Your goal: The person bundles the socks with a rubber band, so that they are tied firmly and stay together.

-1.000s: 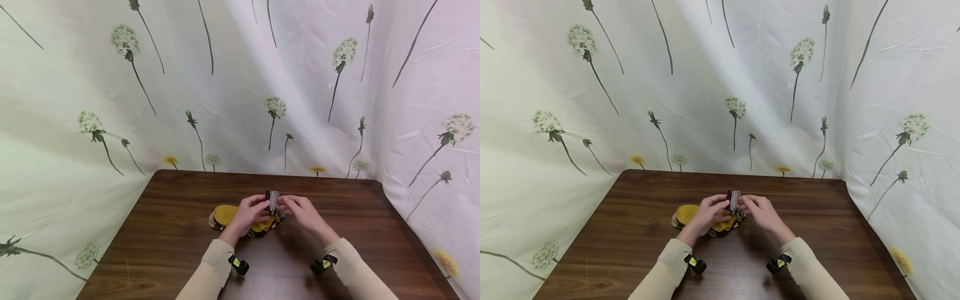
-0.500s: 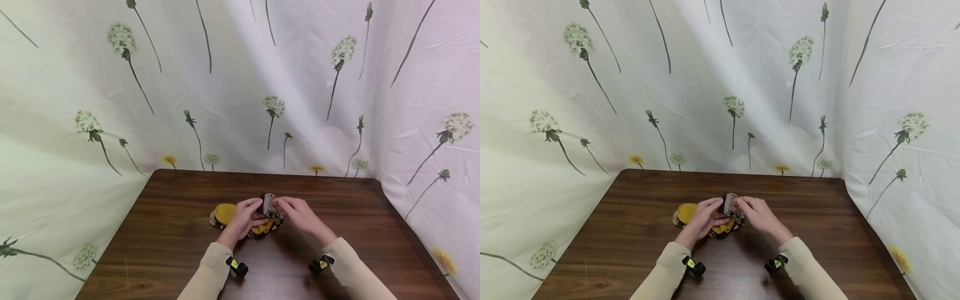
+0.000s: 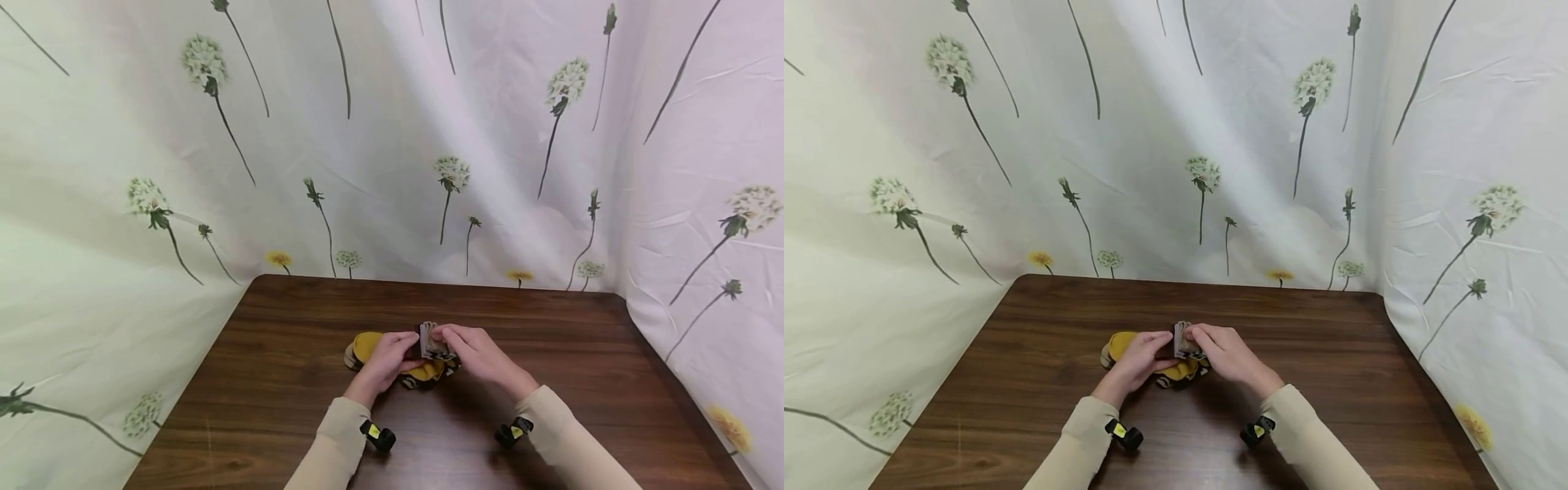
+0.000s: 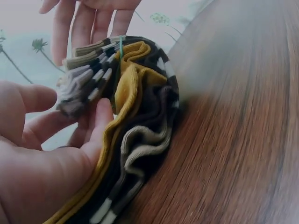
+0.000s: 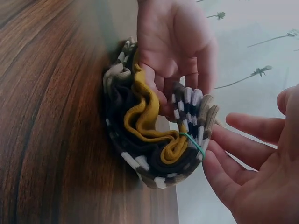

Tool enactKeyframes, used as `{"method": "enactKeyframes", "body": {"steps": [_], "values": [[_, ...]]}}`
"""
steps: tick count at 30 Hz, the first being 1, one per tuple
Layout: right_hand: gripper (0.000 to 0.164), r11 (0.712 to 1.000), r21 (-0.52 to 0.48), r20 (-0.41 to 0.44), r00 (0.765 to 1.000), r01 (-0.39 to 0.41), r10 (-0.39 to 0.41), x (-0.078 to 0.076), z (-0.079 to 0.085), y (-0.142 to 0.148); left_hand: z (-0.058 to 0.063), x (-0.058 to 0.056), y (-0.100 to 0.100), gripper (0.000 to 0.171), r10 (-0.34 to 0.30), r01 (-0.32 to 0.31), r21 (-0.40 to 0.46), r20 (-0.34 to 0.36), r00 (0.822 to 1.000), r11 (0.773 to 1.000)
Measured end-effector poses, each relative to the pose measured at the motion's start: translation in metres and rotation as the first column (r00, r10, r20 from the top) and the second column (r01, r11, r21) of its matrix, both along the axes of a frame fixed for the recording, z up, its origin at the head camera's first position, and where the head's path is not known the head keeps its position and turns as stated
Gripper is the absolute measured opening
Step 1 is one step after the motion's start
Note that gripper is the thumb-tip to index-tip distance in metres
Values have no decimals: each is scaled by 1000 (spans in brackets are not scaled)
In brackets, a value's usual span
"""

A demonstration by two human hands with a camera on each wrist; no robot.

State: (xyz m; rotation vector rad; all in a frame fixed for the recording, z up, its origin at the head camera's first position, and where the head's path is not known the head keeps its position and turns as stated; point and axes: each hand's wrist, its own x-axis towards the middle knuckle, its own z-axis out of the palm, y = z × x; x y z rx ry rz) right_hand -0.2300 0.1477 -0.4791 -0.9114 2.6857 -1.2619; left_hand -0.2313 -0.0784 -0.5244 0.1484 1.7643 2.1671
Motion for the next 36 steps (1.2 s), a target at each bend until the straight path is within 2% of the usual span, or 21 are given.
{"method": "enactKeyframes", "body": {"steps": [4, 7, 10, 15, 21, 26, 29, 31, 33, 36], "values": [[51, 999, 27, 27, 999, -33, 32, 0, 2, -4, 6, 2, -3, 41, -11, 5, -131, -44, 999, 991], [54, 997, 54, 53, 998, -47, 45, 0, 3, -6, 9, 3, -5, 38, -7, -12, -248, -77, 997, 969], [57, 996, 70, 69, 996, -52, 47, 1, 4, -8, 10, 4, -5, 32, 8, -41, -320, -103, 995, 947], [55, 995, 95, 64, 998, -34, 28, 1, 4, -12, 10, 5, -1, 33, 72, -103, -360, -99, 993, 927], [51, 994, 97, 33, 999, -47, 44, -2, 2, -14, 7, 3, 4, 40, 151, -183, -429, -108, 983, 885], [53, 999, -28, 81, 996, -24, 26, -7, -4, -7, 4, 3, 6, 43, 172, -209, -463, -122, 977, 861], [47, 994, -108, 56, 998, 12, -6, -11, -6, -1, 3, 2, 6, 49, 169, -206, -455, -121, 978, 866], [39, 992, -125, 8, 999, 32, -31, -14, -8, 2, 3, 2, 6, 48, 167, -203, -441, -121, 979, 874], [29, 993, -117, -33, 999, 34, -38, -17, -10, 5, 2, 2, 4, 41, 166, -201, -422, -119, 979, 884], [18, 996, -88, -77, 997, -10, 3, -21, -15, 8, 0, 2, 3, 27, 168, -194, -392, -101, 981, 899]]}}
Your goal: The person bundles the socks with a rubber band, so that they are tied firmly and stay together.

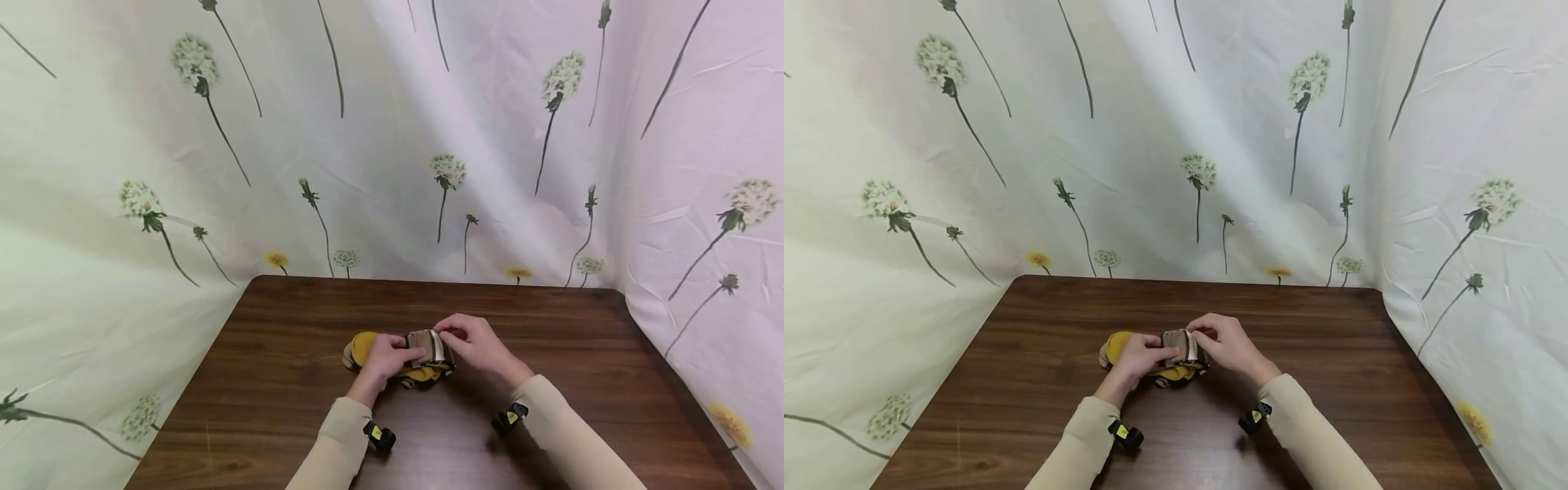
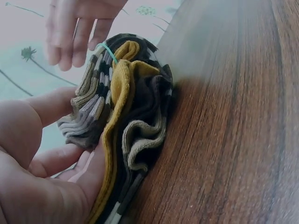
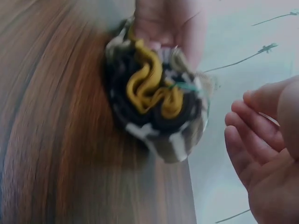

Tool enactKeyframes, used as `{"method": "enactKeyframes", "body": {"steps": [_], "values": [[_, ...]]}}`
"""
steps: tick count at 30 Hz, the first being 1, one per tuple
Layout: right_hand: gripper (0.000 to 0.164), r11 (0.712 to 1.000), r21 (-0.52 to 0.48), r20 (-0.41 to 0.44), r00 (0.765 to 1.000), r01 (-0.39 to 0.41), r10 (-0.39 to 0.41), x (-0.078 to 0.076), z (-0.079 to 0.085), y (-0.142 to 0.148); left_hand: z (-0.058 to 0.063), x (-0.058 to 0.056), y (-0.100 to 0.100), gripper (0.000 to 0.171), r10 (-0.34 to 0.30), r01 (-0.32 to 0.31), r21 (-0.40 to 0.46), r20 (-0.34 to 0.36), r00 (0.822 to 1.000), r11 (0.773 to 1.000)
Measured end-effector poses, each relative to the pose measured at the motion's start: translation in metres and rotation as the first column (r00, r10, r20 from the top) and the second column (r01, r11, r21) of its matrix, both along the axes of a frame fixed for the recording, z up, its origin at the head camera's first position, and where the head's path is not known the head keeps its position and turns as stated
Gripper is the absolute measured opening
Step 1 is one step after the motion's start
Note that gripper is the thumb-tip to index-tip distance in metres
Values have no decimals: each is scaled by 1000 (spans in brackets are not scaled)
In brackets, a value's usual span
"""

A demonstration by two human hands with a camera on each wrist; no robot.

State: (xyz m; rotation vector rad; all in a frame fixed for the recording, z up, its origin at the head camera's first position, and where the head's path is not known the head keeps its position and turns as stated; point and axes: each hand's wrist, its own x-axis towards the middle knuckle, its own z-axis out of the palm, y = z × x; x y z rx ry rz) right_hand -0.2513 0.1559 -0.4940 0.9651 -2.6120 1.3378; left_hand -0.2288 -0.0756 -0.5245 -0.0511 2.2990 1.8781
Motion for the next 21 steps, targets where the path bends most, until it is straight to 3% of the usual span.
{"method": "enactKeyframes", "body": {"steps": [4, 7, 11, 17, 21], "values": [[26, 993, 79, -108, 989, -92, 101, -6, -6, 1, -2, 0, -1, 21, -3, 3, 21, 10, 1000, 1000], [31, 976, 164, -208, 961, -147, 180, -9, -8, 1, -3, -1, -2, 21, -10, 10, 18, 5, 1000, 1000], [28, 945, 256, -277, 922, -201, 271, -13, -9, -1, -4, -2, -4, 19, -25, 25, 30, 0, 1000, 999], [12, 922, 294, -338, 875, -253, 348, -17, -10, -2, -7, -2, -7, 15, -35, 35, 45, -6, 999, 998], [17, 917, 263, -368, 848, -300, 383, -21, -10, -2, -8, -3, -8, 17, -27, 27, 53, -3, 1000, 998]]}}
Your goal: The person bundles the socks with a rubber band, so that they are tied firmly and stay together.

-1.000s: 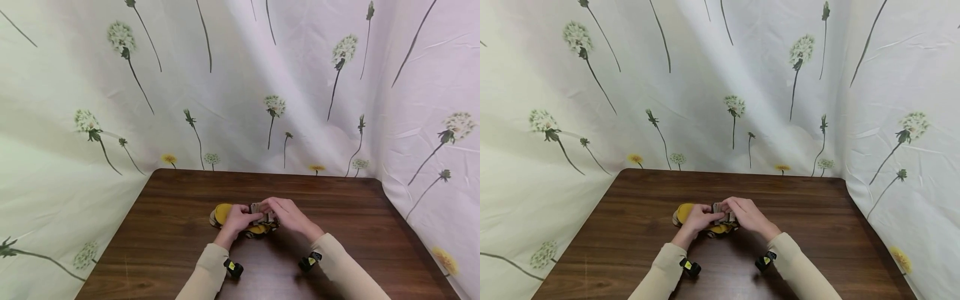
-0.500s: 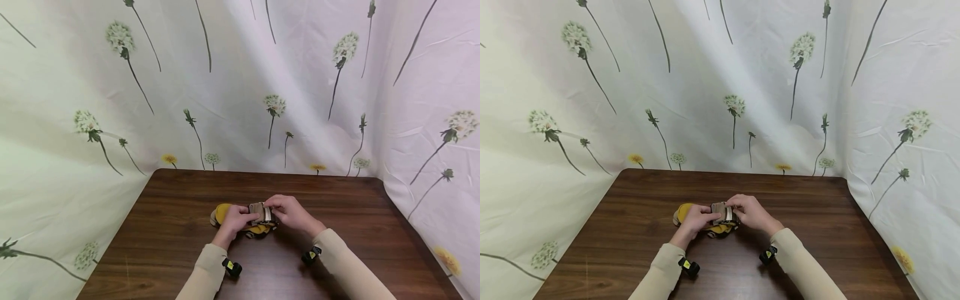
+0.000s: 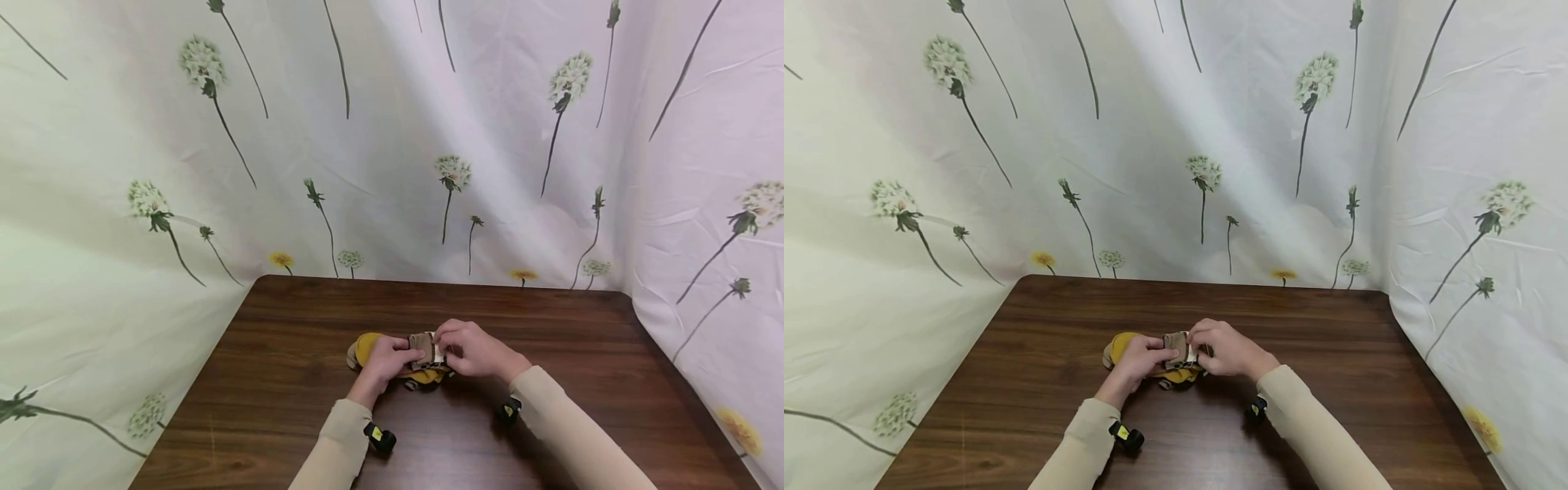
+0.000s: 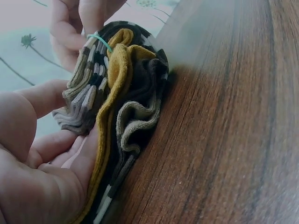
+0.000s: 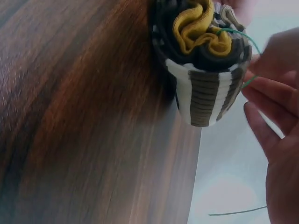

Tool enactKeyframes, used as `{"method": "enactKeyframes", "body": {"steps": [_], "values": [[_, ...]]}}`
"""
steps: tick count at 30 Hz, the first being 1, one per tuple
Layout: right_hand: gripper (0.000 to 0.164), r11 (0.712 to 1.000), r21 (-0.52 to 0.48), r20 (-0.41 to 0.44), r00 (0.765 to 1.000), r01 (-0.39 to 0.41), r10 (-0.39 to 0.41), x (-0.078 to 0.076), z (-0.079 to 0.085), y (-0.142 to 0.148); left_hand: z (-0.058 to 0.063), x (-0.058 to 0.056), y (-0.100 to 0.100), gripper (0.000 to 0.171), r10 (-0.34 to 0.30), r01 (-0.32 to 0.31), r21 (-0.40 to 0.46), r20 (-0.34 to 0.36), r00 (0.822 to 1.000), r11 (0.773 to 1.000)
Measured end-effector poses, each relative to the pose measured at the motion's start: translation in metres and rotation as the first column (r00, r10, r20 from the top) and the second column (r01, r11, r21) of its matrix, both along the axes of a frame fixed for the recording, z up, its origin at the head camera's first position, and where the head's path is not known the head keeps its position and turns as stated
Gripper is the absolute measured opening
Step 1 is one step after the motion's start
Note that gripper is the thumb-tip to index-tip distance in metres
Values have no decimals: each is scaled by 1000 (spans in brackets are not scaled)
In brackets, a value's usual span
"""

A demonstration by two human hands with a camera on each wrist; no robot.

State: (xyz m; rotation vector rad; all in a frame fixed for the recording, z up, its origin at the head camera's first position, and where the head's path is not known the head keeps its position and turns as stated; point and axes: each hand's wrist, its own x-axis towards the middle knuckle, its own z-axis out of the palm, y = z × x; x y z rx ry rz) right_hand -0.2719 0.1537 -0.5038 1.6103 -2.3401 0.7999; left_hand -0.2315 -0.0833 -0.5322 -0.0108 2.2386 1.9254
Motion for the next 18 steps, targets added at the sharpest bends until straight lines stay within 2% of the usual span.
{"method": "enactKeyframes", "body": {"steps": [9, 13, 18], "values": [[19, 976, -100, 24, 981, -191, 194, -4, 5, -1, 0, -1, -1, 23, 2, -2, -11, 3, 1000, 1000], [26, 971, -127, 22, 978, -203, 207, 0, 7, -3, -2, 0, 0, 20, -1, 1, 17, 8, 1000, 1000], [33, 979, -112, 99, 978, -170, 182, 7, 10, -4, -3, 0, -1, 17, -7, 5, 72, 31, 999, 997]]}}
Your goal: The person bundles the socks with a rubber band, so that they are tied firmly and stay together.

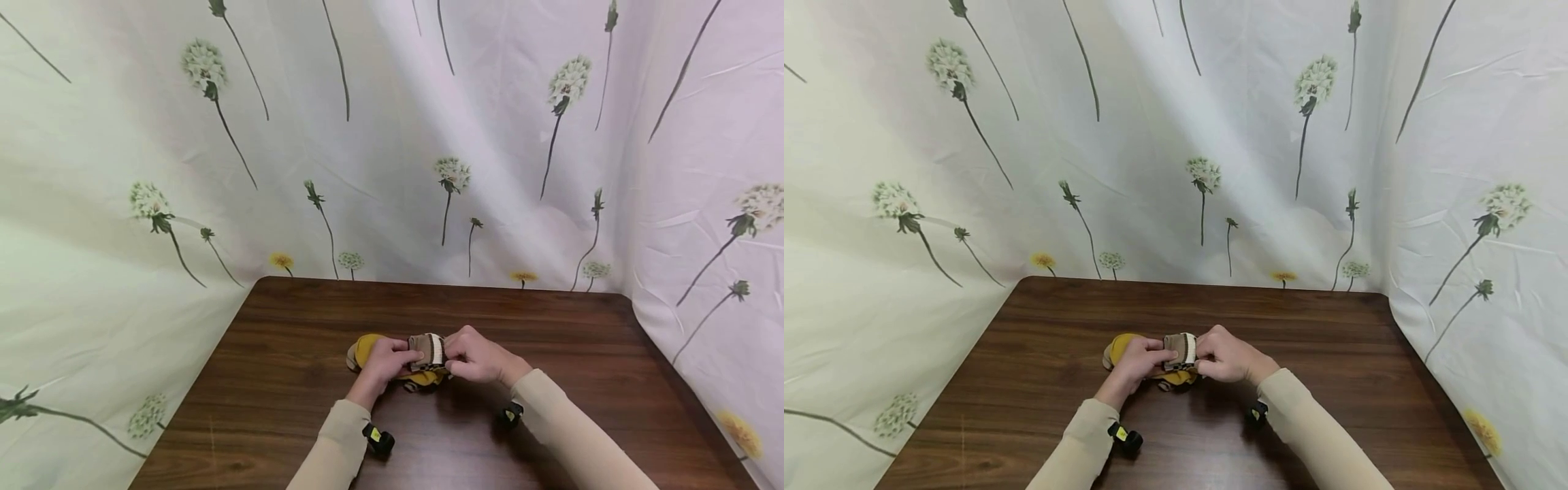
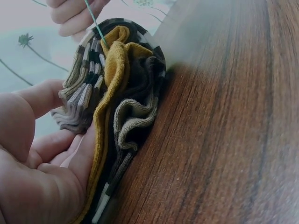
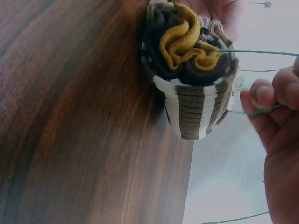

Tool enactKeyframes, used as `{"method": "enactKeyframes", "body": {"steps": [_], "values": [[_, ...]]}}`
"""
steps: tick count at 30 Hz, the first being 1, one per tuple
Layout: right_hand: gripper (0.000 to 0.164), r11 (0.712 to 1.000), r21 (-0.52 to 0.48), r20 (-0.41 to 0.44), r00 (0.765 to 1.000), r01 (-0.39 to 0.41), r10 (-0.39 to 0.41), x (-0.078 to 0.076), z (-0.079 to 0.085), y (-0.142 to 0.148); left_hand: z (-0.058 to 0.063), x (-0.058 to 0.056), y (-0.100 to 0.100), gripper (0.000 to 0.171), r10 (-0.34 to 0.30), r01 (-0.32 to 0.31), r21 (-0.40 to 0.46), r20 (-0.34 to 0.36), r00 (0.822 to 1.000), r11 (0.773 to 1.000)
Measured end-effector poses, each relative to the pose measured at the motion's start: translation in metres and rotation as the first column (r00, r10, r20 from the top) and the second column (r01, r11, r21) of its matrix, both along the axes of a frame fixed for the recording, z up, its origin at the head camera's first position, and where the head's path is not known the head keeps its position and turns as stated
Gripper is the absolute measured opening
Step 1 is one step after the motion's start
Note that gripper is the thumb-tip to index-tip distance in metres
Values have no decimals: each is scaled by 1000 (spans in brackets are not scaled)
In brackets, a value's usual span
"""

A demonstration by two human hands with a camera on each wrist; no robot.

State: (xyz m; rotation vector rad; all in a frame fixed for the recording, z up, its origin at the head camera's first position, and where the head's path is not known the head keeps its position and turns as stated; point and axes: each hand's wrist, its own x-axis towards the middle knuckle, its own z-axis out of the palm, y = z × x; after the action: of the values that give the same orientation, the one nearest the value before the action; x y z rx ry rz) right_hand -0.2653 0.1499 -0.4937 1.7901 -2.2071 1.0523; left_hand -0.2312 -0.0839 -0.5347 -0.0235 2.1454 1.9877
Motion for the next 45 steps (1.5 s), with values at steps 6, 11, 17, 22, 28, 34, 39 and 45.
{"method": "enactKeyframes", "body": {"steps": [6, 11, 17, 22, 28, 34, 39, 45], "values": [[26, 998, -66, 309, 951, -6, 27, 5, -5, 7, 0, 1, -3, 20, 2, -2, -7, 0, 1000, 1000], [10, 947, -322, 642, 732, -11, 227, 7, -10, 15, 2, -1, -5, 24, 19, -19, -2, -3, 1000, 1000], [58, 827, -561, 754, 398, -24, 523, 11, -15, 22, 3, -3, -6, 24, 25, -25, 0, 7, 1000, 1000], [71, 806, -575, 797, 317, 140, 514, 14, -17, 22, 1, -2, -5, 27, 17, -17, -2, 20, 1000, 1000], [74, 792, -507, 833, 429, 340, 349, 11, -24, 15, 1, -3, -4, 29, 4, -4, -16, 5, 1000, 1000], [72, 731, -524, 807, 529, 437, 263, 9, -33, 3, 3, -3, -2, 22, -4, 4, -17, 13, 1000, 1000], [65, 692, -515, 803, 568, 506, 182, 10, -38, -6, 2, -1, -1, 17, -14, 14, -21, 5, 1000, 1000], [71, 754, -477, 759, 645, 452, 94, 10, -40, -5, 0, -1, 0, 15, -10, 10, -40, -10, 1000, 999]]}}
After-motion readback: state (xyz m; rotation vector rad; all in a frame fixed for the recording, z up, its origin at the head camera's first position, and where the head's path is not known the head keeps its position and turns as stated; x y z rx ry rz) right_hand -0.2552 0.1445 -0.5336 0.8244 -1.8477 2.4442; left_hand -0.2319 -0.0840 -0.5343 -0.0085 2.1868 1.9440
